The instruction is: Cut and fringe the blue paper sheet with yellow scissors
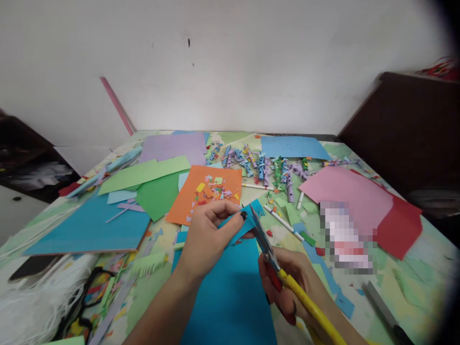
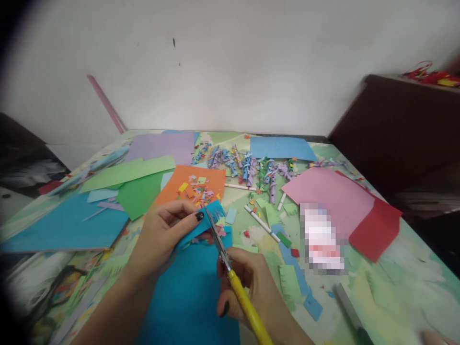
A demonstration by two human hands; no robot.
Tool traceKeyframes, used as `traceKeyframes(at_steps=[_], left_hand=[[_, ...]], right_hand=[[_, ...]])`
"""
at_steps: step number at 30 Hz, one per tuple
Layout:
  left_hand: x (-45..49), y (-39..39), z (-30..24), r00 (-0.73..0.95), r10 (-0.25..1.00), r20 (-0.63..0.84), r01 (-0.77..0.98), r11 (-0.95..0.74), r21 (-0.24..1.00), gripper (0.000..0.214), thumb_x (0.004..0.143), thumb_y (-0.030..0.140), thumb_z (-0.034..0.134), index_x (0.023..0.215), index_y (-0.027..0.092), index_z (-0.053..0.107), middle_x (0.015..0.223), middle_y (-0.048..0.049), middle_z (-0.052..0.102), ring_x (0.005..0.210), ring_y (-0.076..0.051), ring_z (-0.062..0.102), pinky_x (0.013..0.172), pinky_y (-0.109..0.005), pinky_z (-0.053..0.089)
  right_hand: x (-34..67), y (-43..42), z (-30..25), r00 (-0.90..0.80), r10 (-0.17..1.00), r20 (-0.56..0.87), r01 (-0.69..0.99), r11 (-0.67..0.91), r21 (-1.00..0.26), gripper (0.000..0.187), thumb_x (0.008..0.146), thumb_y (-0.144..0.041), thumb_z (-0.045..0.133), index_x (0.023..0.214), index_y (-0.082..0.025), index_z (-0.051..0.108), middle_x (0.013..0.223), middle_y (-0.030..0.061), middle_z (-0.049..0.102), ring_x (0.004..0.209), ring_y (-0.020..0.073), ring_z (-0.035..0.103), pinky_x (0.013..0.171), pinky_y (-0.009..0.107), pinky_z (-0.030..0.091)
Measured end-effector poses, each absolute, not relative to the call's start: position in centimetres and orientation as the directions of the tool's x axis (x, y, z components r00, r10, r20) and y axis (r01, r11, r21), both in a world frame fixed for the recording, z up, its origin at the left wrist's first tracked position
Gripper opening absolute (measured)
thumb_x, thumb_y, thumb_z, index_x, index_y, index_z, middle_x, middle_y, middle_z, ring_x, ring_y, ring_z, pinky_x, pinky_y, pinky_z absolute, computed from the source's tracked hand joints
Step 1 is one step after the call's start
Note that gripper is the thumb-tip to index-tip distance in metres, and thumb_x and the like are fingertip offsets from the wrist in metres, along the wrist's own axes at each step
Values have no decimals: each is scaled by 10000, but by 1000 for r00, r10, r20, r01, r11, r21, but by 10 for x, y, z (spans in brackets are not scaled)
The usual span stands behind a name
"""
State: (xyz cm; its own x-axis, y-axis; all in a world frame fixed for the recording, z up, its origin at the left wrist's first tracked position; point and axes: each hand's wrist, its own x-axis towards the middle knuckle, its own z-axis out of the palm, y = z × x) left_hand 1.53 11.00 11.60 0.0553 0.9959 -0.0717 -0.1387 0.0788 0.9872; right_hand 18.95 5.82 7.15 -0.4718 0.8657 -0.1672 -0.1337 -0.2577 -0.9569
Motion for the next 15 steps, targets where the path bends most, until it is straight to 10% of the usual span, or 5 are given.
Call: traceKeyframes(at_steps=[15], left_hand=[[15, 111, 117, 67, 996, -58, -116, 66, 991, 158, 718, 247, 675, 615, 147, 607, 615, -10, 602, 579, -132, 600, 522, -228, 532]], right_hand=[[188, 59, 69, -436, 892, -118, -115, -185, -976, 566, 636, -685, 747, 719, -161, 546, 506, -24, 517, 439, 72, 362, 398, 199, 220]])
